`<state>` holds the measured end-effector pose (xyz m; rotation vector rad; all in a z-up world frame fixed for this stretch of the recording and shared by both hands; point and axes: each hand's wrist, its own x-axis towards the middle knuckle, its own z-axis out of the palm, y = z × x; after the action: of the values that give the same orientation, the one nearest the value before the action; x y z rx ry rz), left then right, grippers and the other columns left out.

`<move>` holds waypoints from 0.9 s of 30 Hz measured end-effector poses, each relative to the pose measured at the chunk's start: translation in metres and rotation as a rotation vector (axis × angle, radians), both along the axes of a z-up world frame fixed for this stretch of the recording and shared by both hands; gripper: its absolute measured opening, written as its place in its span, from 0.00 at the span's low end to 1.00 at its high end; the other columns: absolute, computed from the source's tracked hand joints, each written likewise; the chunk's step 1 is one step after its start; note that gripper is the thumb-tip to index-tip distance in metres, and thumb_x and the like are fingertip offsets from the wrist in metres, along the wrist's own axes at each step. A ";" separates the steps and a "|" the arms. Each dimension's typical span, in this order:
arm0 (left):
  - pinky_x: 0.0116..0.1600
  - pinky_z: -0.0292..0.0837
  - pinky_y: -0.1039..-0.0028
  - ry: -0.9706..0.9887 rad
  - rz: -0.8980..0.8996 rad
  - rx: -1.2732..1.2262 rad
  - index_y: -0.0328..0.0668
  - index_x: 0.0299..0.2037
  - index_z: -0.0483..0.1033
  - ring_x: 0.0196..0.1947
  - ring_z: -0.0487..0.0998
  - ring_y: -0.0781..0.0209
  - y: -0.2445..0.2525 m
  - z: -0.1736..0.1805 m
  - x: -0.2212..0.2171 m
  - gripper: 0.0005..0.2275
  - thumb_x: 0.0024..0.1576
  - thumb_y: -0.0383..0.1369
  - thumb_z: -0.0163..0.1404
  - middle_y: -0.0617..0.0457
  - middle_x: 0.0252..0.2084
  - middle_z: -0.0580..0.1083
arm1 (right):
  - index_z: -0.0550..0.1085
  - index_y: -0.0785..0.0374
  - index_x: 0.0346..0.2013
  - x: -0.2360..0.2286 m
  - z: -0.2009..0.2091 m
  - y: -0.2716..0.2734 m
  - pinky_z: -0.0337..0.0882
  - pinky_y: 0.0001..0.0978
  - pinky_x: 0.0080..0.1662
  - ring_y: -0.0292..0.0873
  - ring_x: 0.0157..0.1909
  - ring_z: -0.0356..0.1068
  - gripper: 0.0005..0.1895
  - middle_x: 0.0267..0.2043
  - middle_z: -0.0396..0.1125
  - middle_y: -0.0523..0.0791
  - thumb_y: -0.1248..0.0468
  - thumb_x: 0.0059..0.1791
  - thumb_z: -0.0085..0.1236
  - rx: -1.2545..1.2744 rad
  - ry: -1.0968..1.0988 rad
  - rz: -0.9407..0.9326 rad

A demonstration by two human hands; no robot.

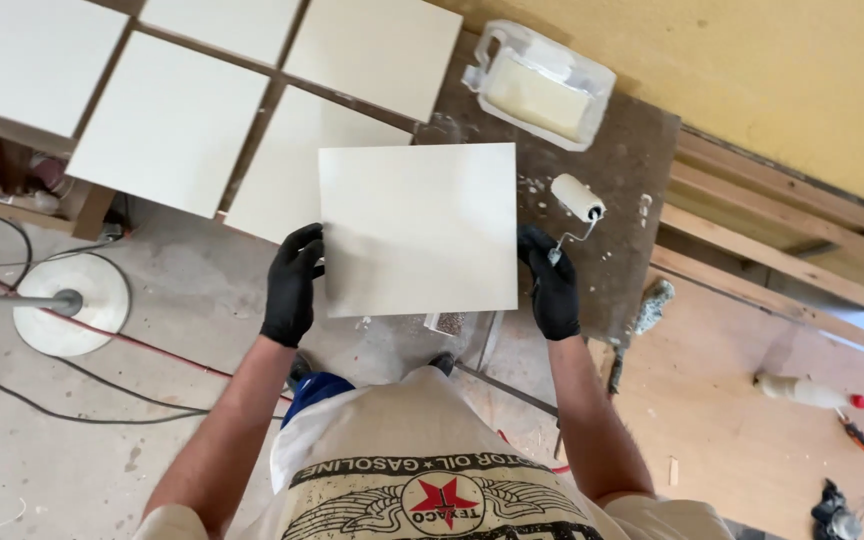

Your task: The person uses a small paint roller to apply white paint to several square panels laid out on a workbench. They systematically roll the paint onto each panel, occasionally dipping the roller into a paint tray to reload it.

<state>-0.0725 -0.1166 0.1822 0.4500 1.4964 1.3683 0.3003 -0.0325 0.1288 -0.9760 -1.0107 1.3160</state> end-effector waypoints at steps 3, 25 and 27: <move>0.53 0.71 0.73 0.030 0.133 0.017 0.50 0.57 0.78 0.51 0.75 0.64 -0.041 0.013 -0.078 0.14 0.61 0.32 0.53 0.57 0.55 0.75 | 0.72 0.68 0.61 -0.101 0.030 -0.011 0.67 0.49 0.67 0.52 0.64 0.69 0.18 0.60 0.70 0.55 0.74 0.56 0.50 -0.017 0.033 0.101; 0.56 0.77 0.74 0.182 0.145 0.126 0.49 0.52 0.81 0.48 0.79 0.64 0.040 -0.006 -0.647 0.11 0.60 0.36 0.55 0.56 0.47 0.78 | 0.74 0.62 0.60 -0.618 0.041 0.056 0.68 0.46 0.66 0.48 0.61 0.71 0.16 0.57 0.72 0.51 0.67 0.57 0.52 -0.055 0.023 0.246; 0.55 0.78 0.75 0.183 0.111 0.129 0.50 0.52 0.81 0.48 0.81 0.65 0.085 -0.006 -0.682 0.11 0.60 0.37 0.56 0.56 0.47 0.79 | 0.75 0.60 0.60 -0.647 0.028 0.094 0.68 0.46 0.66 0.46 0.61 0.71 0.16 0.56 0.73 0.48 0.64 0.58 0.53 -0.040 0.088 0.255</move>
<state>-0.7548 -0.0316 0.1760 0.5946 1.6064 1.5514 -0.3464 0.0614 0.1567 -0.8309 -1.0699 1.5809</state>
